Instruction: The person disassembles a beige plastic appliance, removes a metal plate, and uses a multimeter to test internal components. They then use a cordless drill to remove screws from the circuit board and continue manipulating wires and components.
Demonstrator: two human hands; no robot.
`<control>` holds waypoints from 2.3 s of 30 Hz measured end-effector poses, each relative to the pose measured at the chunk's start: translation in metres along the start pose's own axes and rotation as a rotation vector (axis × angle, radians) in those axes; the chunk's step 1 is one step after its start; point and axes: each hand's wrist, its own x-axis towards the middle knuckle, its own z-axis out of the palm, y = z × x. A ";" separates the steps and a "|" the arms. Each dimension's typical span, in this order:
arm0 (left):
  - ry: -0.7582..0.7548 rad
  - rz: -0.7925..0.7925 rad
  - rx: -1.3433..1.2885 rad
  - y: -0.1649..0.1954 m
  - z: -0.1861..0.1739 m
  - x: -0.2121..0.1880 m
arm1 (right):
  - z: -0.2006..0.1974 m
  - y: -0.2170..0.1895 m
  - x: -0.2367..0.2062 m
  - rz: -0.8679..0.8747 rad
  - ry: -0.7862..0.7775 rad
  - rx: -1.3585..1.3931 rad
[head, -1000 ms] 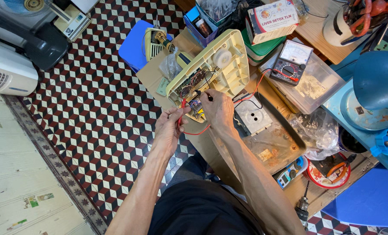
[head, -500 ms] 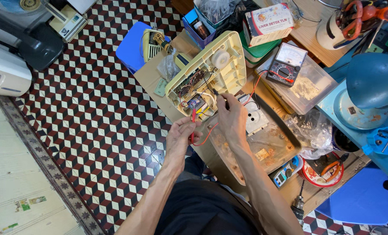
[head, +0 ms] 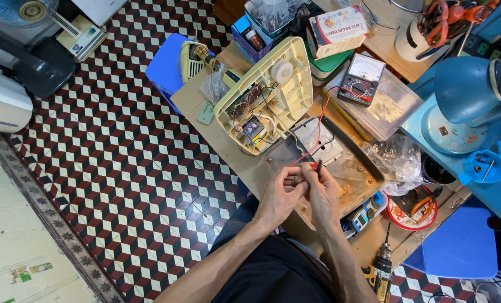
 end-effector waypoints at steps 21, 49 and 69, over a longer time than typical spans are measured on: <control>0.430 -0.113 -0.152 0.023 -0.138 -0.009 | 0.047 0.000 0.046 -0.280 0.134 -0.577; 0.131 0.273 0.372 0.056 -0.166 0.088 | -0.050 0.045 0.033 -0.584 0.385 -1.427; 0.057 0.172 0.220 0.028 -0.162 0.098 | -0.052 0.104 -0.044 -0.595 0.405 -1.178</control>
